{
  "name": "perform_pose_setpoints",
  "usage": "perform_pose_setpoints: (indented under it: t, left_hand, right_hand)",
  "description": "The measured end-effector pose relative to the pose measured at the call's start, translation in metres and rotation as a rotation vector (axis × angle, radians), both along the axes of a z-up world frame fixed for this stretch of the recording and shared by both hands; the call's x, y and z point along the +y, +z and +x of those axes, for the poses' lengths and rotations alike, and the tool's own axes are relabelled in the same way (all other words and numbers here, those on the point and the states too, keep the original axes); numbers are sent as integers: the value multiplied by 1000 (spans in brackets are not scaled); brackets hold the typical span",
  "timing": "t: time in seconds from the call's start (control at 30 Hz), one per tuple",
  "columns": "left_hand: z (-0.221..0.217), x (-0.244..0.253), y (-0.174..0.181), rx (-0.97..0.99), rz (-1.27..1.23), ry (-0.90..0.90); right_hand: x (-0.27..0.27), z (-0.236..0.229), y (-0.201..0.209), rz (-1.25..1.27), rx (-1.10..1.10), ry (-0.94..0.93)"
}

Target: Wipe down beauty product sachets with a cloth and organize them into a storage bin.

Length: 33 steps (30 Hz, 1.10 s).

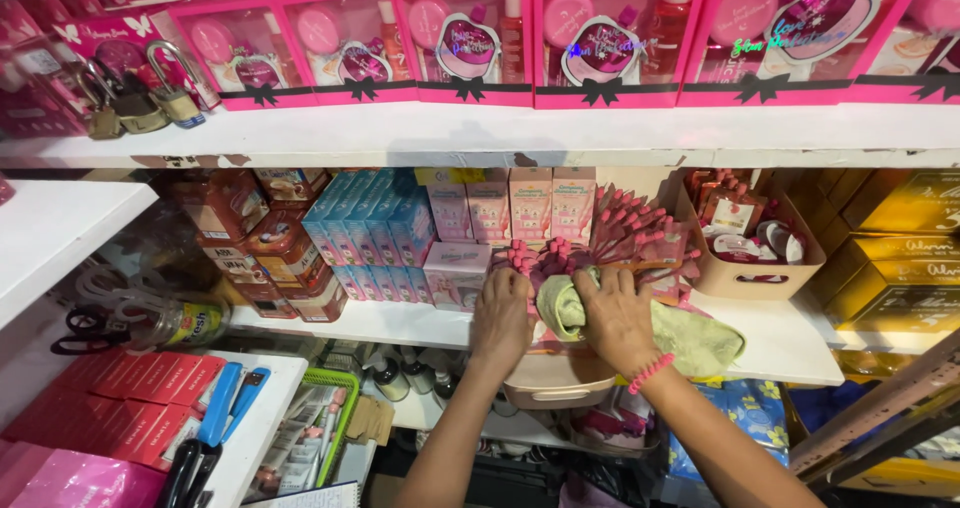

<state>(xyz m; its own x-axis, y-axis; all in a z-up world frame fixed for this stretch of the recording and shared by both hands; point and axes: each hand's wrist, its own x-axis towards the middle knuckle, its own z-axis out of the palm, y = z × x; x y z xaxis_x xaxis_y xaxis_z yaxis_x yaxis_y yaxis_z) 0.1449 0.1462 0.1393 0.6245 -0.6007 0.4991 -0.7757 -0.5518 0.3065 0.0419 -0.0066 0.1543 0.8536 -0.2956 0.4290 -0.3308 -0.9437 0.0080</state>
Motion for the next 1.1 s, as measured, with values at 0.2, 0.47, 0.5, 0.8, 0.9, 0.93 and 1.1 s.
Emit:
perform_pose_setpoints:
  t: [0.2,0.47,0.5,0.8,0.9,0.93,1.1]
  left_hand:
    - [13,-12,-16,-14,74,93]
    - [-25,-12,0,-47,-49,123]
    - [-35,-14,5,-55,-127,126]
    - [-154,-100,-64,53,-228,-392]
    - [-137,-149,-130,45,-72,-350]
    - [-134,-159,-134,45,-71,-357]
    - [-123,-188,-133,-248,-109,-64]
  right_hand:
    - [-7,-1,-8,6,-123,56]
    - [-82,-46,-17,411,-374,93]
    - [-98,-53,-21,523,-498,81]
    - [-144,-125,-15,365,-859,-92]
    - [-147,-136,-18,298,-854,-105]
    - [-147,-138,-21,296,-855,-112]
    - [-145,-148,-47,406,-673,-124]
